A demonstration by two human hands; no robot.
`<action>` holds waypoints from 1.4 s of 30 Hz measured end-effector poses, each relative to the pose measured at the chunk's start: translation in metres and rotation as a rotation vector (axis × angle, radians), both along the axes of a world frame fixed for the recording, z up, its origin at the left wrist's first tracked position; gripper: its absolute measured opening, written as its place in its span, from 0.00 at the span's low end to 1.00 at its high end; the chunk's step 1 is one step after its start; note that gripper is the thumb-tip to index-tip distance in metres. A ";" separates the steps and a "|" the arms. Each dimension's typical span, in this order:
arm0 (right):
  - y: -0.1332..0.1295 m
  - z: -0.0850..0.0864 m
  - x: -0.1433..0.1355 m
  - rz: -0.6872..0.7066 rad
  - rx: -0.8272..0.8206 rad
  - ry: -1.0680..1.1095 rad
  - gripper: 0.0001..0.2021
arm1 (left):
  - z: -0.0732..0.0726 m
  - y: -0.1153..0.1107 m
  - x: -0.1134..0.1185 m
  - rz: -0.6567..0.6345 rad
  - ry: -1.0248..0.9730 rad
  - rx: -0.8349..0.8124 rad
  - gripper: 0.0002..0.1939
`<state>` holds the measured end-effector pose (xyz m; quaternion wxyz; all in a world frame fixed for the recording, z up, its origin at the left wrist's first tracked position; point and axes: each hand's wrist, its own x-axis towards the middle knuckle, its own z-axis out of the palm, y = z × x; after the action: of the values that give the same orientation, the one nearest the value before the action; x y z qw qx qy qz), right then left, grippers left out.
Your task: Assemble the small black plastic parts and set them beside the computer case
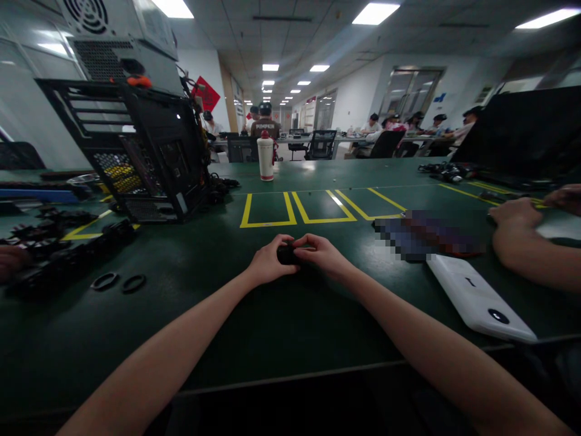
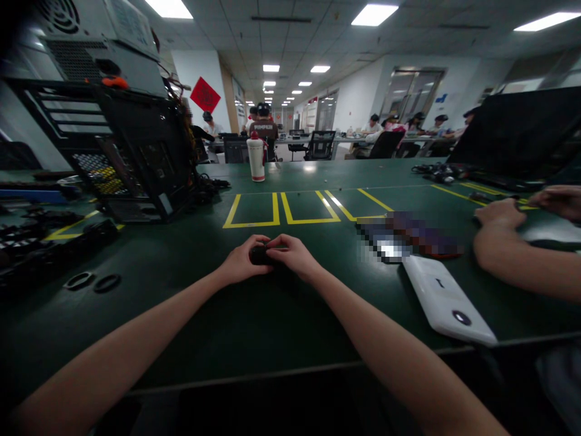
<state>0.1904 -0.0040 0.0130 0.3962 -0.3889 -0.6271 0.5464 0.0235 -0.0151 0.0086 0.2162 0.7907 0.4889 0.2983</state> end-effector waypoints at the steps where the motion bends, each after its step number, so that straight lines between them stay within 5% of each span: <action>1: -0.001 0.001 0.001 0.031 -0.002 0.025 0.09 | 0.000 0.000 0.000 -0.005 -0.010 -0.001 0.32; 9: -0.001 0.005 0.003 0.135 0.032 0.143 0.12 | 0.002 0.000 -0.002 -0.029 -0.026 -0.006 0.32; 15: -0.003 0.004 -0.001 -0.042 0.038 -0.013 0.13 | 0.003 -0.003 -0.001 -0.059 0.001 0.034 0.30; 21: -0.004 0.007 0.002 -0.060 0.049 -0.259 0.09 | 0.006 -0.007 0.006 -0.025 0.148 0.073 0.25; 29: 0.009 0.006 0.012 -0.278 0.327 -0.310 0.08 | 0.017 -0.019 0.023 0.047 0.482 0.126 0.26; 35: 0.012 0.008 0.018 -0.267 0.351 -0.264 0.07 | 0.017 -0.037 0.034 -0.018 0.453 0.158 0.20; 42: 0.006 0.013 0.017 -0.108 0.354 -0.302 0.07 | 0.021 -0.066 0.022 -0.105 0.324 0.106 0.18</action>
<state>0.2072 0.0022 0.0263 0.3883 -0.4236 -0.7437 0.3415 0.0453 -0.0812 0.0300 0.1081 0.8632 0.4589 0.1805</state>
